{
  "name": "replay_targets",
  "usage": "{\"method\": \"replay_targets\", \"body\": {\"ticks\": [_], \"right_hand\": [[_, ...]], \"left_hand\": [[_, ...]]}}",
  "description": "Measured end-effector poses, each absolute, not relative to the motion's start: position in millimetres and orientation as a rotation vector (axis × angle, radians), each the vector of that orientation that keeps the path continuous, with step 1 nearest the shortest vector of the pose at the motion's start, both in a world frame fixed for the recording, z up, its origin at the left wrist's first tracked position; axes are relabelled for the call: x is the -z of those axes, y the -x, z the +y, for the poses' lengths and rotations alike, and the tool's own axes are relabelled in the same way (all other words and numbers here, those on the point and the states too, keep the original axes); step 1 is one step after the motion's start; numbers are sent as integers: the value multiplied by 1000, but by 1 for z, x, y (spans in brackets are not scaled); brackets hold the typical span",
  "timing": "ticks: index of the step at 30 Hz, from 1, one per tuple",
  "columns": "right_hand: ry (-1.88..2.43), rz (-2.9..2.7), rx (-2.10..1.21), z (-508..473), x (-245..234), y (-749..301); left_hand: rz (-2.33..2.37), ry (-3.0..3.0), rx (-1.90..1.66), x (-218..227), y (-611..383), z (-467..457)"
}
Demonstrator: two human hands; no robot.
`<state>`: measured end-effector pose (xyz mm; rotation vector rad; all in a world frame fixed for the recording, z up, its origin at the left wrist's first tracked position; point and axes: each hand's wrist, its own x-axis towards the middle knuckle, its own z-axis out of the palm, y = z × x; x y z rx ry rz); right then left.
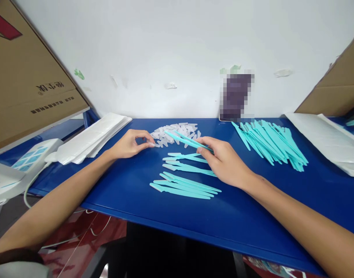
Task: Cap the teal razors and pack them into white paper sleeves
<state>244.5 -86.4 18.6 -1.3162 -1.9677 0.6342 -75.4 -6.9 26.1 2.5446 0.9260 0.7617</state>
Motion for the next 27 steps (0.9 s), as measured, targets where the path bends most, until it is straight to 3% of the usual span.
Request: {"method": "replay_targets", "body": {"ticks": [4,8,20,27], "right_hand": [[1277,-2134,-475,-90,-19,-243],[1282,-2199,-386,-90,-18,-244],[1253,-2237,-143,-82,-12,-252],[1121,-2279,-186,-84,-12,-246]], "left_hand": [[795,-2441,-1152,-19,58,-14],[766,-2541,-1321,-15,50,-18],[557,-2806,-1453,-18,52,-17],[581,-2626,-1481,-16,31,-33]]}}
